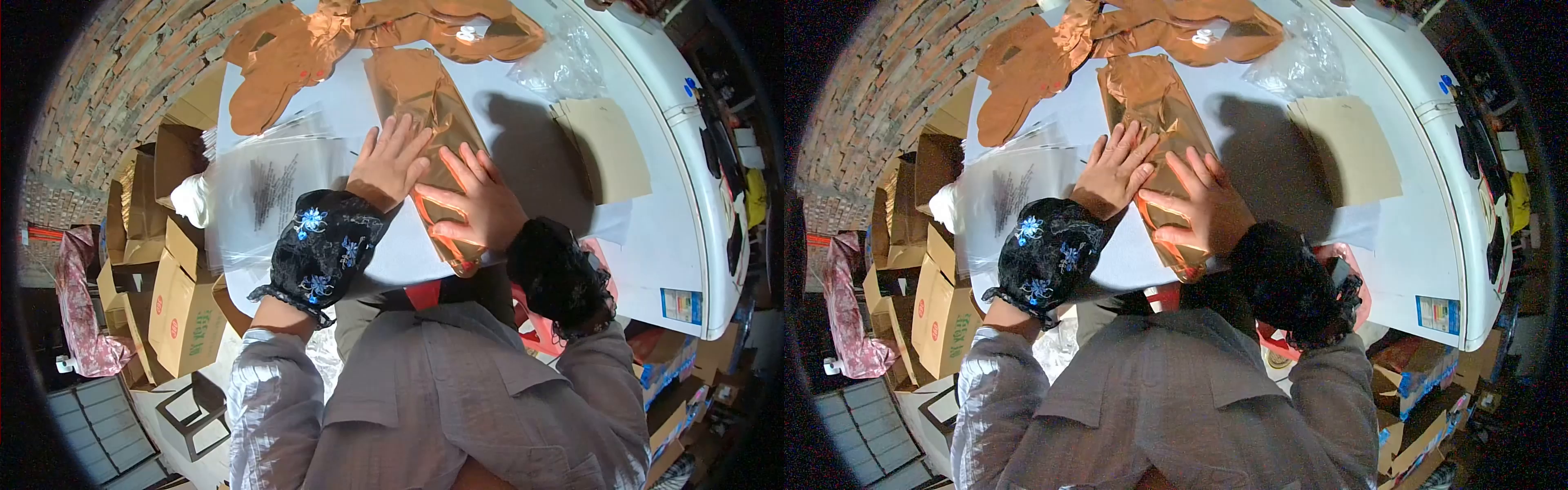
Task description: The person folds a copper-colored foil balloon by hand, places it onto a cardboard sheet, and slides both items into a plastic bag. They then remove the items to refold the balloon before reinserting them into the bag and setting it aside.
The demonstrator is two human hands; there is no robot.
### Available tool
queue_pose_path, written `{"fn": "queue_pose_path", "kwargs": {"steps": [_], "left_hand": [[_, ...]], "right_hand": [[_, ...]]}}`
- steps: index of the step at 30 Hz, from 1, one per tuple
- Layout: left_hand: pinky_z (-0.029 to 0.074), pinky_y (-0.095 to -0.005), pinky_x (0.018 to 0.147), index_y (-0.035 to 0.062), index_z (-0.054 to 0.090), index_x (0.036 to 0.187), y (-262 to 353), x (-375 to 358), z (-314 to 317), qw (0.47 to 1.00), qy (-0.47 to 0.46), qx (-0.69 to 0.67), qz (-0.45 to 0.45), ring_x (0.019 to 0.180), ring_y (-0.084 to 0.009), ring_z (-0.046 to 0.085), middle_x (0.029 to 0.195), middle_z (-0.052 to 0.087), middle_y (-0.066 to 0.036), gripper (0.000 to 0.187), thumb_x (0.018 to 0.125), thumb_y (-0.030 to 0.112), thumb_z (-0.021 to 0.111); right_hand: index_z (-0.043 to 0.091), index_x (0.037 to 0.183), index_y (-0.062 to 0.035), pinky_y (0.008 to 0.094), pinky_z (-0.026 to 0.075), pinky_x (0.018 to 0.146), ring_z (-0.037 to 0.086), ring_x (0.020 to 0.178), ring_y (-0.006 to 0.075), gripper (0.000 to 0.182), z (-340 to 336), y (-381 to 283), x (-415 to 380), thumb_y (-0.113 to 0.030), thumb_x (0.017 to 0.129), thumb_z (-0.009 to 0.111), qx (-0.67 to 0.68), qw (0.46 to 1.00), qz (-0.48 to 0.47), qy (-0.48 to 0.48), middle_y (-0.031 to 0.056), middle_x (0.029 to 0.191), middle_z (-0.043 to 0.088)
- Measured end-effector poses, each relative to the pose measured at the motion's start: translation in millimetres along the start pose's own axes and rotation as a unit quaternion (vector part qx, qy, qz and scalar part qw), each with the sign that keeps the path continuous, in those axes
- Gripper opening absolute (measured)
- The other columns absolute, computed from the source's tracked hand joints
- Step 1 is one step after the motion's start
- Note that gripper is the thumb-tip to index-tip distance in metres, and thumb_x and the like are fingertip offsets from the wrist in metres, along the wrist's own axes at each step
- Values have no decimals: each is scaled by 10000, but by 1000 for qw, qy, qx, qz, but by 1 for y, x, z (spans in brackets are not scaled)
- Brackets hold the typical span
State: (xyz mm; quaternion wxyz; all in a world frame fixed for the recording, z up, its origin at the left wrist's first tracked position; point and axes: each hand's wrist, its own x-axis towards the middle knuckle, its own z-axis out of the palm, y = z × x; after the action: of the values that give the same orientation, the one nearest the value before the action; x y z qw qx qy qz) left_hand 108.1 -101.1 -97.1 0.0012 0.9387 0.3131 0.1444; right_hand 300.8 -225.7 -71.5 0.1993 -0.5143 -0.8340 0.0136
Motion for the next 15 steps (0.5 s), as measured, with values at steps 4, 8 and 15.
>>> {"fn": "queue_pose_path", "kwargs": {"steps": [4, 8, 15], "left_hand": [[172, -529, 1170, 225, 299, 1523, 0, 0, 0, 1000, -16, -7, -6, 1477, -346, 175, 1592, 226, -126, 515, 1043, 410, 321], [162, -522, 1175, 248, 289, 1527, -5, 0, 6, 1000, -23, -5, -7, 1482, -333, 167, 1601, 213, -110, 509, 1043, 403, 325], [155, -514, 1181, 269, 284, 1527, -4, 2, 5, 999, -41, -12, -16, 1485, -328, 163, 1604, 204, -107, 517, 1036, 420, 347]], "right_hand": [[588, 1334, -265, 567, 176, 1148, 317, 1344, 521, 558, -2, 0, 0, -461, 818, 673, 6, 1000, -2, -5, 260, 1444, 392], [572, 1349, -237, 574, 176, 1143, 334, 1354, 478, 523, 0, 5, 1, -400, 857, 634, -1, 1000, -11, -19, 244, 1450, 406], [559, 1359, -220, 561, 189, 1144, 348, 1374, 406, 522, -4, -6, -9, -374, 867, 641, 15, 998, -35, -53, 180, 1487, 395]]}}
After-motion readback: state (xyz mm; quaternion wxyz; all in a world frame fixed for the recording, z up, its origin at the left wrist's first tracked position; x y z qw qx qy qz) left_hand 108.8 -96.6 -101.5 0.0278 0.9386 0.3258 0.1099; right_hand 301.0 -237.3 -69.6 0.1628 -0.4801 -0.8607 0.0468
